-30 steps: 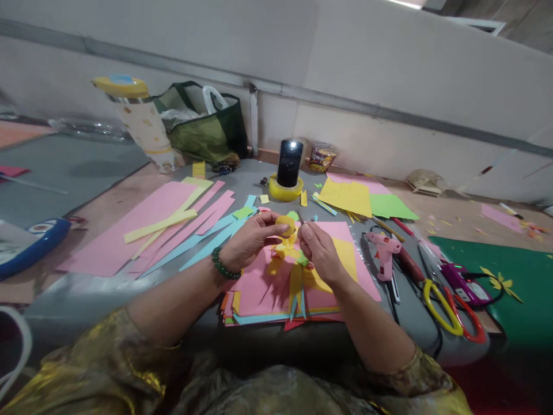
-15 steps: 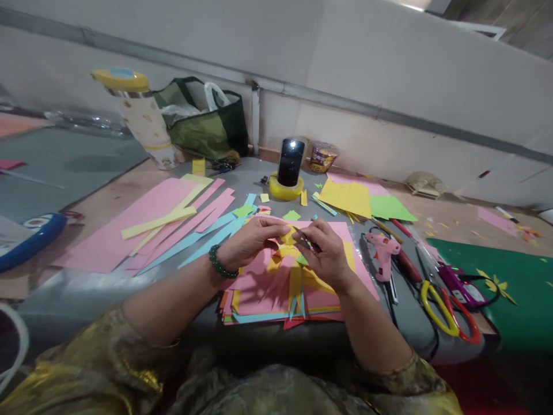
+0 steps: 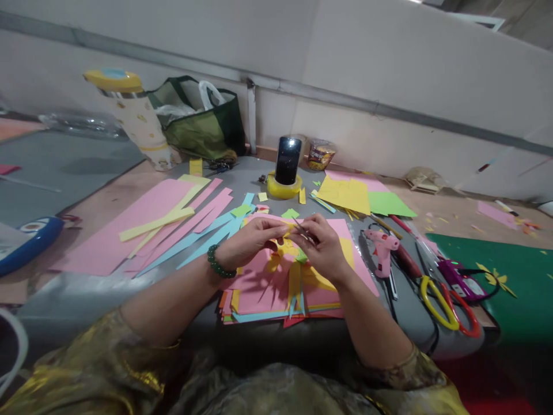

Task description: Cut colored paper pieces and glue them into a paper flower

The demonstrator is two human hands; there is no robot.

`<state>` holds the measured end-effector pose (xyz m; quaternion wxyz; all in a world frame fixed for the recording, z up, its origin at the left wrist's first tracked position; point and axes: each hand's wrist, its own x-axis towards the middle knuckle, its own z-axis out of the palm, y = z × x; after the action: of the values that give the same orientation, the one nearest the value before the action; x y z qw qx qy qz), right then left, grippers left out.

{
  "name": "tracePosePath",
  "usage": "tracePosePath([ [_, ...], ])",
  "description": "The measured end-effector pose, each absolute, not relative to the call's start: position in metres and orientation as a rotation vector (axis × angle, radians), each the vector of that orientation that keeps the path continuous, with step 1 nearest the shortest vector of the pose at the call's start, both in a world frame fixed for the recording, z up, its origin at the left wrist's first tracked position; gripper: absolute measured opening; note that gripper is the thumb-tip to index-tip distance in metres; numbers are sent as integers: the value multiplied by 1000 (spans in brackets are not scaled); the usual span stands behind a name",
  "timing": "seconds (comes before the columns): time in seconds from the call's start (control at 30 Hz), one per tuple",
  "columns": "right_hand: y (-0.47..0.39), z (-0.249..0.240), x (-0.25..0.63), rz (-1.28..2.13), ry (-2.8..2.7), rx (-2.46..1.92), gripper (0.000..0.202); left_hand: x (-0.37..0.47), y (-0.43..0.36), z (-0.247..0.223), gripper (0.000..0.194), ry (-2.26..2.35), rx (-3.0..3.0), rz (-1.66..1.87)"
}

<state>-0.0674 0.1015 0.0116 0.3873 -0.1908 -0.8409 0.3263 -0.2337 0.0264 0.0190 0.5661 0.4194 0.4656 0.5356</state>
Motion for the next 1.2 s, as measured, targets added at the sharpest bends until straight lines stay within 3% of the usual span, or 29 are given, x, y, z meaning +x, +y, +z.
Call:
tracePosePath([
  [0.2, 99, 17, -72, 1142, -1929, -712, 35, -232, 25, 21, 33, 1133, 1060, 1292],
  [0.5, 96, 22, -75, 1301, -1803, -842, 42, -233, 28, 15, 23, 1249, 1401, 1314],
  [1.2, 100, 20, -75, 1354, -1669, -816, 40, -234, 28, 14, 27, 1382, 1566, 1346],
])
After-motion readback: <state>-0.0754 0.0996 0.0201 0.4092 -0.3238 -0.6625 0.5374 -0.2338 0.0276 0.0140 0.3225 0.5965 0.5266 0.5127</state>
